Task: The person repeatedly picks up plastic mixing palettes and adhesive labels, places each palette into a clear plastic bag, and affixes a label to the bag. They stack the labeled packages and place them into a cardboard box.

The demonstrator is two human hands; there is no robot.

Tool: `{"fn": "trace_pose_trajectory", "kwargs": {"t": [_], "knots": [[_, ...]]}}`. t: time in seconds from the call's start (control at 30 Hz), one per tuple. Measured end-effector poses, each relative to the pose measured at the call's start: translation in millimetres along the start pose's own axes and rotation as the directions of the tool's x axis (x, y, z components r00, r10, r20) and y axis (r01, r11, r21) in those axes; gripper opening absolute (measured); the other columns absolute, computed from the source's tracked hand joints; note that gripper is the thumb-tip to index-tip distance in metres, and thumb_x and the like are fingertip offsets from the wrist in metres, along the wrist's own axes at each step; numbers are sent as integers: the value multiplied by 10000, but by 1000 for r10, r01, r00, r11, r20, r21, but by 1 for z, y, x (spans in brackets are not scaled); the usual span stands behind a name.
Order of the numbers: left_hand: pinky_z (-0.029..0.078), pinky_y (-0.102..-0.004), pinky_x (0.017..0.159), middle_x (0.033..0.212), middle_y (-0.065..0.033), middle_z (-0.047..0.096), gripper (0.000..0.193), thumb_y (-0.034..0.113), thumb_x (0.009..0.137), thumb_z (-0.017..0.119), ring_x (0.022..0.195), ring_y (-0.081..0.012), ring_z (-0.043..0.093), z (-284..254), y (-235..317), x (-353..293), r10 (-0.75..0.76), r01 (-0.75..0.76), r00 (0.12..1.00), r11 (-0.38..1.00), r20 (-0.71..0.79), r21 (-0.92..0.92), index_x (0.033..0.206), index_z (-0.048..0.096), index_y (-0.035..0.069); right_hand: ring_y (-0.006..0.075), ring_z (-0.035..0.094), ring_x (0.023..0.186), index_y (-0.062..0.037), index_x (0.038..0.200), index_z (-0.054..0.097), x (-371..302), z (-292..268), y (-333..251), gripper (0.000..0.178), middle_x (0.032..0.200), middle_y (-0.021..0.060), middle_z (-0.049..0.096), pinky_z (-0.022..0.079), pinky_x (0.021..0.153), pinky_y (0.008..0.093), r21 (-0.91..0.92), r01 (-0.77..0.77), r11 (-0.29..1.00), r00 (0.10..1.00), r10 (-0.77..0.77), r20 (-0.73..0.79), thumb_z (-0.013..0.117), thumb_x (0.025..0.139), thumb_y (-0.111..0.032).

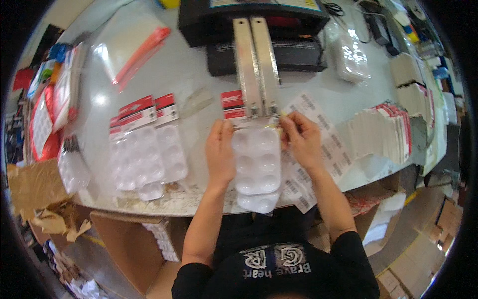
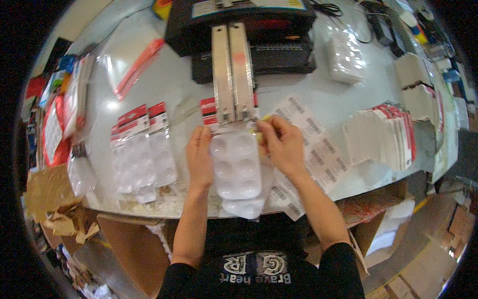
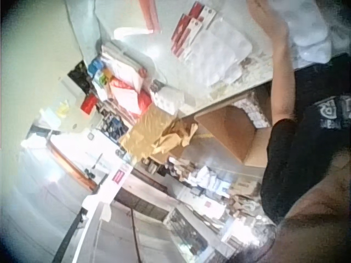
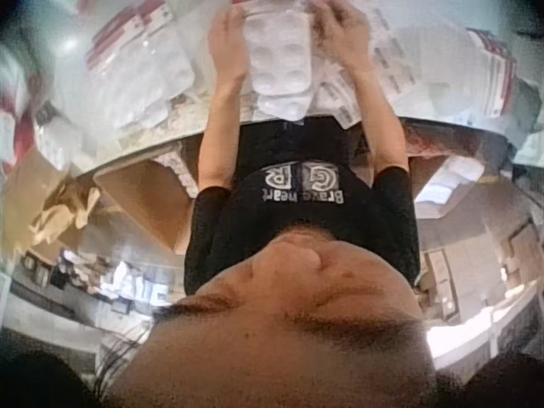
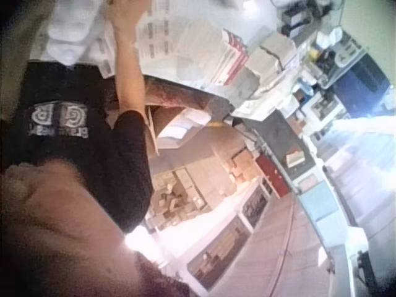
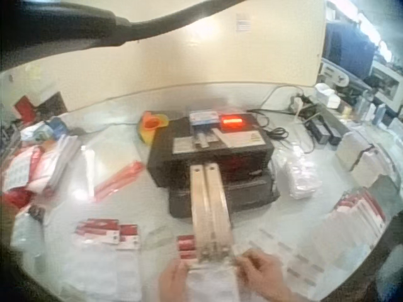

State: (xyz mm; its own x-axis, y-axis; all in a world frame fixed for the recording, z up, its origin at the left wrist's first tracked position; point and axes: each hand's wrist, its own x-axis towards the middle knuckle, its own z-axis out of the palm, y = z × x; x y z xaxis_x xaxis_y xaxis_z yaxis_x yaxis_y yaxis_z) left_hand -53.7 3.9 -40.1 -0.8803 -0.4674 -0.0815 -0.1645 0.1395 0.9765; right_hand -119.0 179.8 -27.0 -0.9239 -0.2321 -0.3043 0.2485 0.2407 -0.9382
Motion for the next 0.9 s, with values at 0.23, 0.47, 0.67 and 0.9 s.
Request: {"fn": "trace_pose_trajectory", "kwargs": {"t": [0.23, 0.47, 0.67, 0.9], "knots": [[427, -402, 857, 993, -169, 614, 298, 217, 954, 440, 966, -270, 566, -161, 2, 7, 226, 15, 927, 778, -301, 628, 1038, 610, -13, 181, 525, 594, 10, 795, 567, -52, -154, -54, 253, 665, 100, 533, 436, 563, 277, -617, 411, 671, 619, -702, -351, 407, 941, -122], [449, -339, 765, 1003, -100, 557, 301, 212, 898, 580, 854, -226, 528, -116, 5, -4, 275, 16, 901, 751, -335, 660, 1124, 530, 18, 379, 533, 1099, 41, 1204, 464, -48, -256, -51, 406, 1153, 258, 552, 400, 921, 418, -882, -210, 423, 729, -533, -429, 521, 903, -224], [451, -394, 772, 994, -129, 536, 350, 310, 821, 660, 890, -308, 546, 2, 20, -55, 136, -213, 977, 691, 165, 691, 1012, 558, 35, 373, 609, 967, 59, 1203, 492, -43, -255, -58, 739, 1025, 269, 611, 461, 853, 384, -870, -15, 494, 915, -344, -212, 692, 755, -493], [449, -340, 749, 929, -94, 533, 300, 286, 809, 684, 833, -248, 538, 9, 13, -50, 16, -115, 983, 828, 182, 549, 921, 571, 31, 164, 602, 844, 72, 1238, 507, -27, -291, -63, 724, 980, 148, 648, 476, 770, 293, -599, -51, 799, 985, -58, -161, 704, 774, -447]]}}
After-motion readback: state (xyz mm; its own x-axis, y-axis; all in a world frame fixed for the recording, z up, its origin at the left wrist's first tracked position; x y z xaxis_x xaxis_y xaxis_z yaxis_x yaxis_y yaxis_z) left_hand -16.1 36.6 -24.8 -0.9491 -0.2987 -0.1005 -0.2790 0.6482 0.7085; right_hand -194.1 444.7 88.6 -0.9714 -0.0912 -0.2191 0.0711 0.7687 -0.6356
